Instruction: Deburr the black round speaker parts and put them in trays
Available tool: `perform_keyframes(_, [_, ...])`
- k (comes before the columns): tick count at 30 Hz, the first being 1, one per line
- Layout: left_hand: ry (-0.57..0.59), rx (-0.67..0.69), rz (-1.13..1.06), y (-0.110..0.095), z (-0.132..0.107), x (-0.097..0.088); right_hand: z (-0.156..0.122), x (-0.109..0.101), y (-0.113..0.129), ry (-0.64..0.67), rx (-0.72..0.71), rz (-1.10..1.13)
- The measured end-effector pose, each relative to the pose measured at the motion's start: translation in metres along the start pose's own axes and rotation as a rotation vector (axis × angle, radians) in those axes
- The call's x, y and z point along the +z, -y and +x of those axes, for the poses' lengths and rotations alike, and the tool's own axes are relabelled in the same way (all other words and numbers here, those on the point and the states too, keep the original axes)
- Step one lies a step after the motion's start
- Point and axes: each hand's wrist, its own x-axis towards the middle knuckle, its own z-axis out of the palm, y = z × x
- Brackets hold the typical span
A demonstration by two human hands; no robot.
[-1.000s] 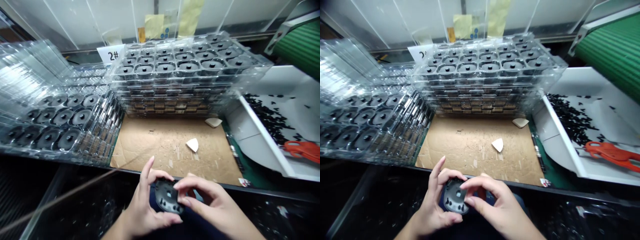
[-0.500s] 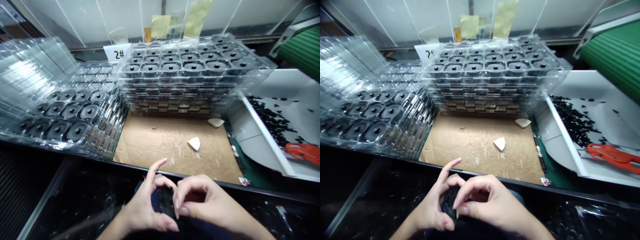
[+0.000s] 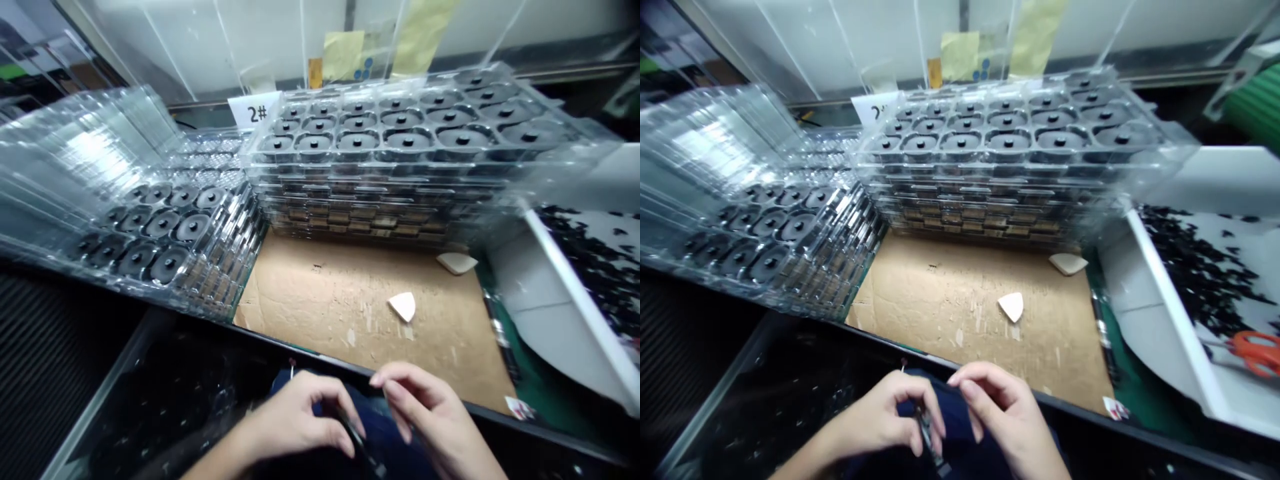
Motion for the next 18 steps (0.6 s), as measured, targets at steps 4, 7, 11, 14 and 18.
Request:
perform_keyframes(4, [-0.093, -0.108, -0.042, -0.002, -0.003, -0.006, 0.031, -0.018, -0.026, -0.149, -0.295, -0.277])
perform_keyframes(7, [-0.182, -0.085, -0.012, -0.022, -0.023, -0.022, 0.063, -0.023, -0.043, -0.074, -0.493, -0.543])
perform_keyframes(11, [-0.306, -0.030, 0.171, -0.074, -0.062, -0.050, 0.096, -0.016, -0.061, 0.024, -0.598, -0.683])
perform_keyframes(14, [-0.592, 0.106, 0.831, -0.122, -0.078, -0.078, 0.107, -0.014, -0.071, 0.051, -0.671, -0.714])
perform_keyframes(18, [-0.956, 0.287, 1.137, -0.186, -0.064, -0.133, 0.110, -0.018, -0.075, 0.051, -0.738, -0.721])
